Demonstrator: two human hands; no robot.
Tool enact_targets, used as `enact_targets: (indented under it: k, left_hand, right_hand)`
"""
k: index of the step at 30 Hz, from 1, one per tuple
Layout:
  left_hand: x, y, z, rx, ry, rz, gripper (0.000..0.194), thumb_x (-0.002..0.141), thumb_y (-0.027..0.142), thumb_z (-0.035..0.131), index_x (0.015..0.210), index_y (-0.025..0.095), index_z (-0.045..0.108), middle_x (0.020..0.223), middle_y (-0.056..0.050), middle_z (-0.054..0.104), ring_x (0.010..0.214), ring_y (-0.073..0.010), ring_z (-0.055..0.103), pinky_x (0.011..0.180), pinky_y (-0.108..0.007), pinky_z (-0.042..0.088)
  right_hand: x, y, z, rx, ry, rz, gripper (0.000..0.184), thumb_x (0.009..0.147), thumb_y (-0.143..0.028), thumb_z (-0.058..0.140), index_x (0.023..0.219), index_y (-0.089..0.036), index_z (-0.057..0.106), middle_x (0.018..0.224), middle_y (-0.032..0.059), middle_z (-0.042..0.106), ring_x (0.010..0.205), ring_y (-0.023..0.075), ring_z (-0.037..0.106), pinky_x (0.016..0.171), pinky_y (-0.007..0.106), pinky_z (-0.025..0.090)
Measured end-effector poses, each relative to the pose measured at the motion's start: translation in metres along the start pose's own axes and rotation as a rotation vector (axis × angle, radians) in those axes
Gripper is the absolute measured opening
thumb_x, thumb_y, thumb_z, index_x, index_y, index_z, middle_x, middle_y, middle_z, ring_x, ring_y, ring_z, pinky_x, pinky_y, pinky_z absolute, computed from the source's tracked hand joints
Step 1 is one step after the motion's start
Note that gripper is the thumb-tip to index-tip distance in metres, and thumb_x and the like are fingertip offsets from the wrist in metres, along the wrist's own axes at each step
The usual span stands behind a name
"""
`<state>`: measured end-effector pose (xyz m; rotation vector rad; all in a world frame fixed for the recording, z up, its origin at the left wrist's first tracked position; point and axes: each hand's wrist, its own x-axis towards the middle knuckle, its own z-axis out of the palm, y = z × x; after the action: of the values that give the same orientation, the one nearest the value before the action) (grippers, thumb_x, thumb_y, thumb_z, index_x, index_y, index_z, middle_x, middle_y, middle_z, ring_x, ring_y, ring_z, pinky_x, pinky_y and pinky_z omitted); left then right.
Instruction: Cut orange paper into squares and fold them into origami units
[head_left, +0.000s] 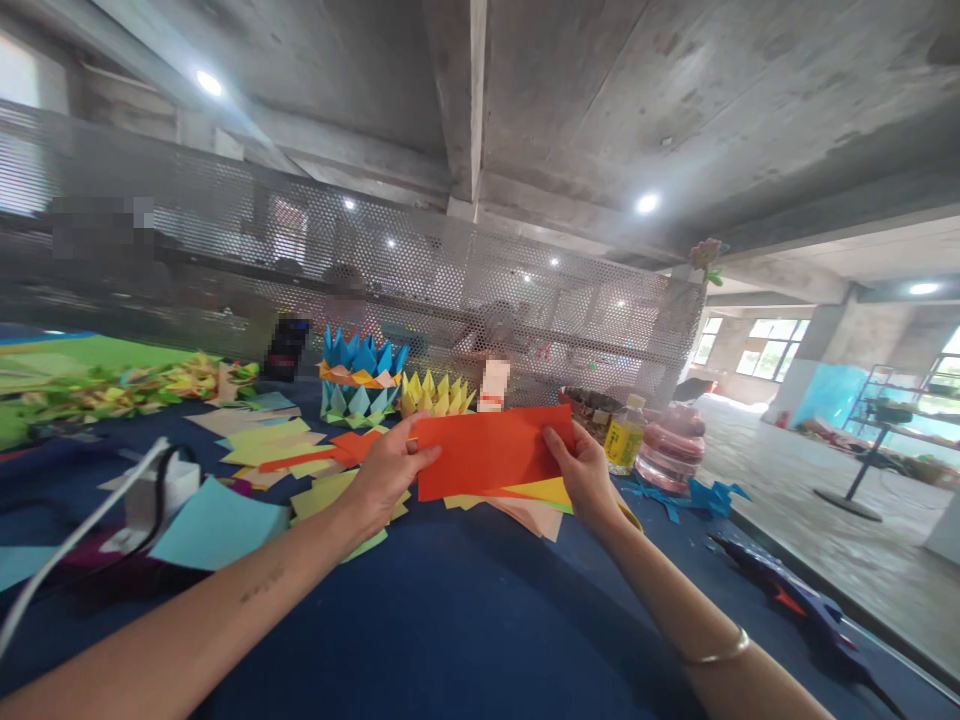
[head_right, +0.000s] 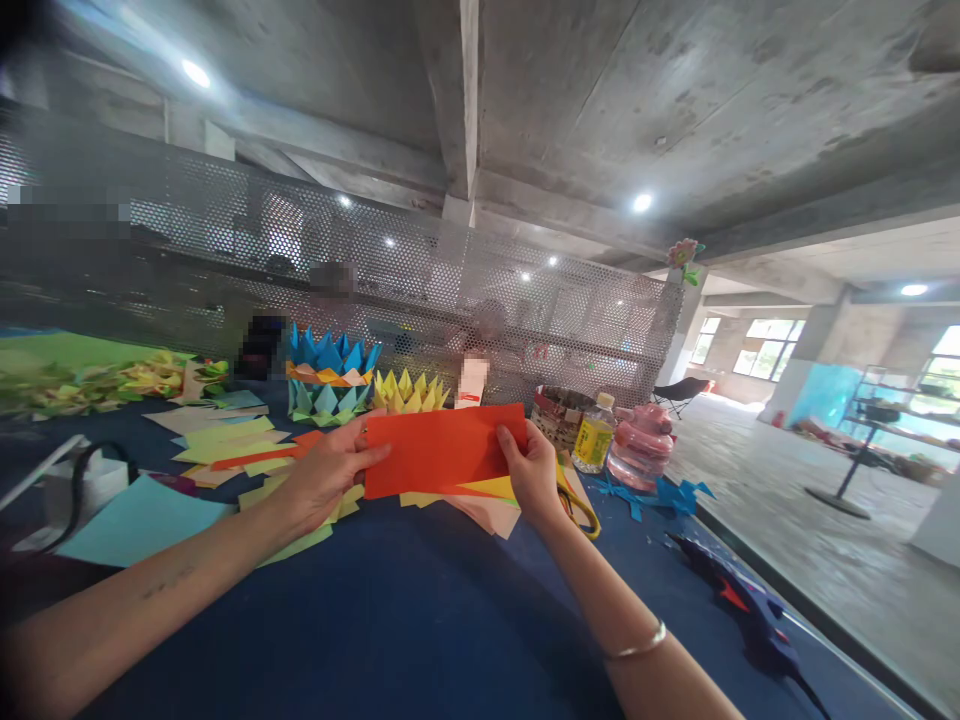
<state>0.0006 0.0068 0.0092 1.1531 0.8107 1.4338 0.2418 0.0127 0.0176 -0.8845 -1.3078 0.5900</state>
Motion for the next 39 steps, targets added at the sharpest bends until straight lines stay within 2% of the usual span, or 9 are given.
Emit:
enact_targets:
  k: [7,12,17,23,28,33,39]
  left_hand:
    - [-0.006,0.010,0.007,-0.036,0.042,-0.097,0.044,0.081,0.005,0.062,0.124,0.013,0.056,0.079,-0.006,0.076,0.074,-0.0188,0.074,0.060,-0.022,0.052]
    - [-0.008,0.012,0.008,-0.061,0.032,-0.107,0.035,0.079,0.003,0.064,0.113,0.013,0.062,0.083,-0.007,0.077,0.073,-0.0187,0.074,0.061,-0.022,0.053]
    - [-0.007,0.011,0.008,-0.067,0.042,-0.107,0.042,0.074,0.003,0.069,0.114,0.013,0.060,0.089,-0.008,0.077,0.075,-0.0199,0.074,0.061,-0.023,0.054]
    - [-0.007,0.010,0.007,-0.064,-0.007,-0.101,0.040,0.074,0.004,0.067,0.113,0.013,0.062,0.085,-0.007,0.078,0.074,-0.0200,0.075,0.063,-0.025,0.055]
    - [-0.004,0.008,0.004,-0.051,-0.042,-0.081,0.045,0.066,0.014,0.077,0.108,0.013,0.063,0.087,-0.009,0.077,0.076,-0.0227,0.074,0.062,-0.027,0.054]
    - [-0.002,0.004,0.002,-0.033,-0.059,-0.068,0.047,0.062,0.020,0.080,0.105,0.012,0.063,0.087,-0.010,0.077,0.077,-0.0241,0.074,0.061,-0.028,0.053]
    - [-0.002,0.004,0.003,-0.019,-0.074,-0.061,0.051,0.056,0.027,0.084,0.101,0.013,0.063,0.090,-0.011,0.077,0.081,-0.0263,0.073,0.065,-0.030,0.054]
  right_hand:
    - [0.000,0.000,-0.001,-0.018,0.015,-0.010,0.039,0.070,-0.055,0.076,0.089,-0.021,0.068,0.081,0.0031,0.073,0.072,0.0209,0.067,0.068,0.032,0.055]
    - [0.000,0.000,-0.002,-0.032,0.030,-0.015,0.039,0.069,-0.055,0.076,0.087,-0.021,0.068,0.079,0.0032,0.073,0.073,0.0216,0.067,0.069,0.032,0.055]
    - [0.000,-0.001,-0.001,-0.038,0.029,-0.013,0.043,0.066,-0.058,0.077,0.086,-0.021,0.067,0.078,0.0035,0.073,0.071,0.0222,0.067,0.068,0.034,0.056]
    - [-0.001,-0.003,0.000,-0.035,0.024,-0.008,0.044,0.068,-0.058,0.076,0.088,-0.021,0.068,0.081,0.0040,0.074,0.072,0.0223,0.068,0.069,0.034,0.056]
    - [-0.002,-0.003,0.000,-0.032,0.021,-0.004,0.042,0.069,-0.057,0.076,0.091,-0.022,0.068,0.084,0.0042,0.074,0.075,0.0232,0.069,0.071,0.035,0.056]
    - [-0.001,-0.003,-0.001,-0.024,0.017,-0.007,0.043,0.069,-0.057,0.076,0.092,-0.021,0.068,0.089,0.0053,0.075,0.079,0.0238,0.069,0.072,0.035,0.056]
    - [-0.001,-0.003,-0.001,-0.021,0.014,-0.004,0.041,0.069,-0.056,0.076,0.091,-0.021,0.067,0.085,0.0040,0.074,0.075,0.0221,0.067,0.070,0.034,0.055]
